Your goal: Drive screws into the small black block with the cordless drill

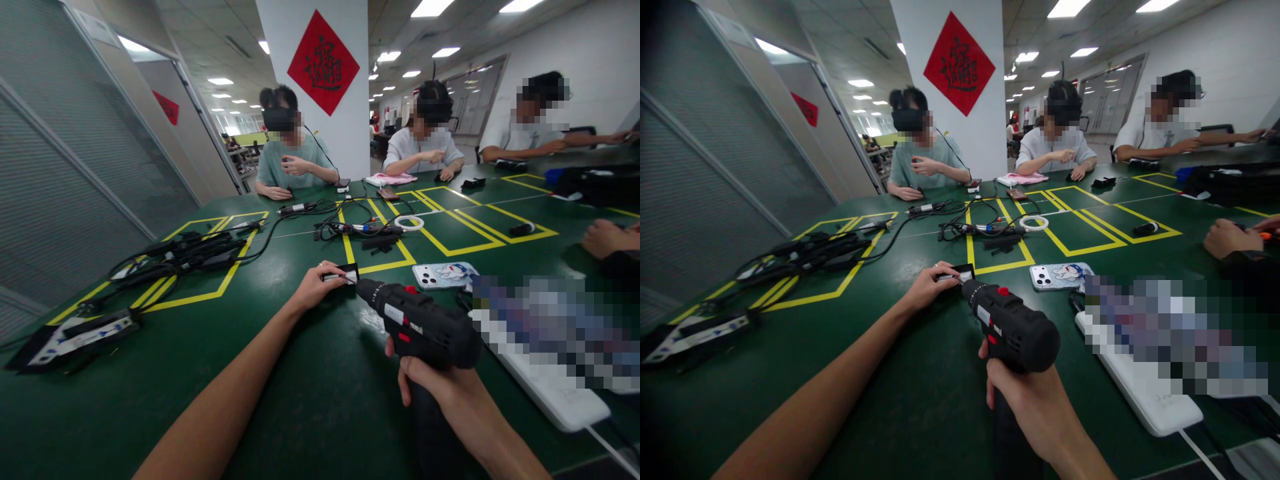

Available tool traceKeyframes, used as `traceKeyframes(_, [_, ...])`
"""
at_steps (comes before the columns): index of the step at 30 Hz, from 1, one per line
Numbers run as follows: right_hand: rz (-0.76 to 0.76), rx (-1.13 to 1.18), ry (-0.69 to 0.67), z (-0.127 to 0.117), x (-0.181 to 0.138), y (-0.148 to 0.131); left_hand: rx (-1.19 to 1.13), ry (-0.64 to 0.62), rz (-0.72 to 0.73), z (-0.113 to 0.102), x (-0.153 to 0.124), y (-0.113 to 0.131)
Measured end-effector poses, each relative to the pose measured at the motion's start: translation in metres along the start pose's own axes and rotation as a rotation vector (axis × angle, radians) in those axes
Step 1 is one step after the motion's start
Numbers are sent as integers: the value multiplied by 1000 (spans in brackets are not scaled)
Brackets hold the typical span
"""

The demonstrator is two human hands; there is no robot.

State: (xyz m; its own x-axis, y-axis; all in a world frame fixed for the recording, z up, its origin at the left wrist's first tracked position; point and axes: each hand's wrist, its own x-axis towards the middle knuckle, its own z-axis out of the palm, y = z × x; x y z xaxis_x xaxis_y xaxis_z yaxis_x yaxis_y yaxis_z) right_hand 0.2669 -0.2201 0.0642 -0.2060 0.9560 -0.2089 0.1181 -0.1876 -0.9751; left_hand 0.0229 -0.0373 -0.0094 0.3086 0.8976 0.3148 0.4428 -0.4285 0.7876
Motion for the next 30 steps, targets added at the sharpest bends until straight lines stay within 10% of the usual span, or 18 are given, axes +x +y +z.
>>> traceKeyframes(30, [-26,-36,10,3,-3,0,-23,-2,-11,0,0,0])
